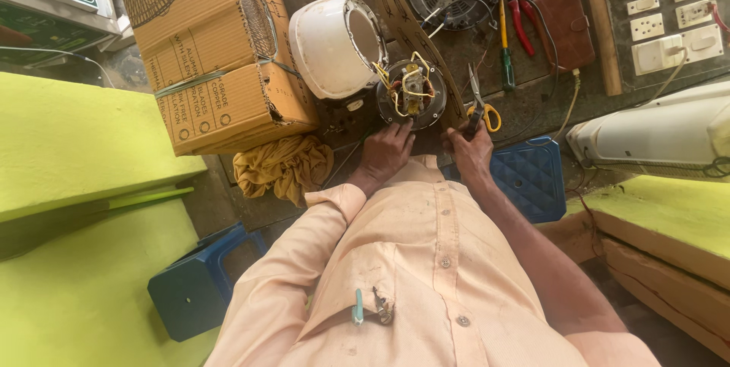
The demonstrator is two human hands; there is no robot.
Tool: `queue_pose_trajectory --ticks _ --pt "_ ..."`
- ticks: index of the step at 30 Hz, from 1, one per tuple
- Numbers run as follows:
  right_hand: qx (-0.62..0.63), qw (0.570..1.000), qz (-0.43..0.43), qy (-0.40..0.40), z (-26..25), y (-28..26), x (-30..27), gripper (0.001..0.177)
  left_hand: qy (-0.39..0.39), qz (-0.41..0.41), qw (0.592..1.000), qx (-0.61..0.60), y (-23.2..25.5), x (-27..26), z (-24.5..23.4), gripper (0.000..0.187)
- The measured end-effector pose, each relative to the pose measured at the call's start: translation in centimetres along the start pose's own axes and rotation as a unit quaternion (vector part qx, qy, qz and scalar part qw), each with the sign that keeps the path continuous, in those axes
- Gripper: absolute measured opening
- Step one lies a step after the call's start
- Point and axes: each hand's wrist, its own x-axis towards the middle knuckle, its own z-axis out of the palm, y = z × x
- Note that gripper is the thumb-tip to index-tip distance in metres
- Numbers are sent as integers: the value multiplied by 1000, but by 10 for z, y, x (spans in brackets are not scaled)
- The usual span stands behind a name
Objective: The person works on an electrical fan motor assembly by hand, stripping wire ends with a tool and wrapping electrical tape around connections.
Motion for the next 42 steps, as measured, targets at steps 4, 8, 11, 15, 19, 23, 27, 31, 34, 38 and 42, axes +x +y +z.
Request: queue_pose_trajectory --ticks 4,8,11,15,19,23,27,31,34,38,42 --pt "-7 1000 -8 2 -15 8 -4 24 -9 22 999 22 -1 -4 4 49" --pt "-21 1000 8 16 -24 11 -8 24 7 26 999 32 -3 -7 12 56" --pt "4 1000 -11 -5 -28 7 -15 25 -5 17 999 39 -8 -10 21 55" --pt "-5 999 -24 -22 -32 -9 -25 23 3 24 998 49 -14 -13 28 53" --pt "-35 998 -36 -37 -35 -21 -30 24 17 33 997 68 -16 -10 29 47" --pt "-41 997 -37 -47 -39 -22 -27 24 42 33 997 58 -12 -4 25 32" --pt "-8 998 -23 -62 -41 -23 -25 25 40 24 998 52 -5 -1 13 33" --pt "-44 994 -34 -95 -47 -28 -29 23 27 -1 999 33 7 3 3 35" --pt "-62 989 -57 -125 -49 -28 -33 22 33 -38 999 -20 22 3 -7 31" --pt "-137 974 -119 -133 -59 -15 -32 20 44 -75 994 -73 23 -9 -18 29" --pt "-34 987 -106 -117 -68 -3 -32 22 43 -124 987 -97 -4 -42 -17 25"
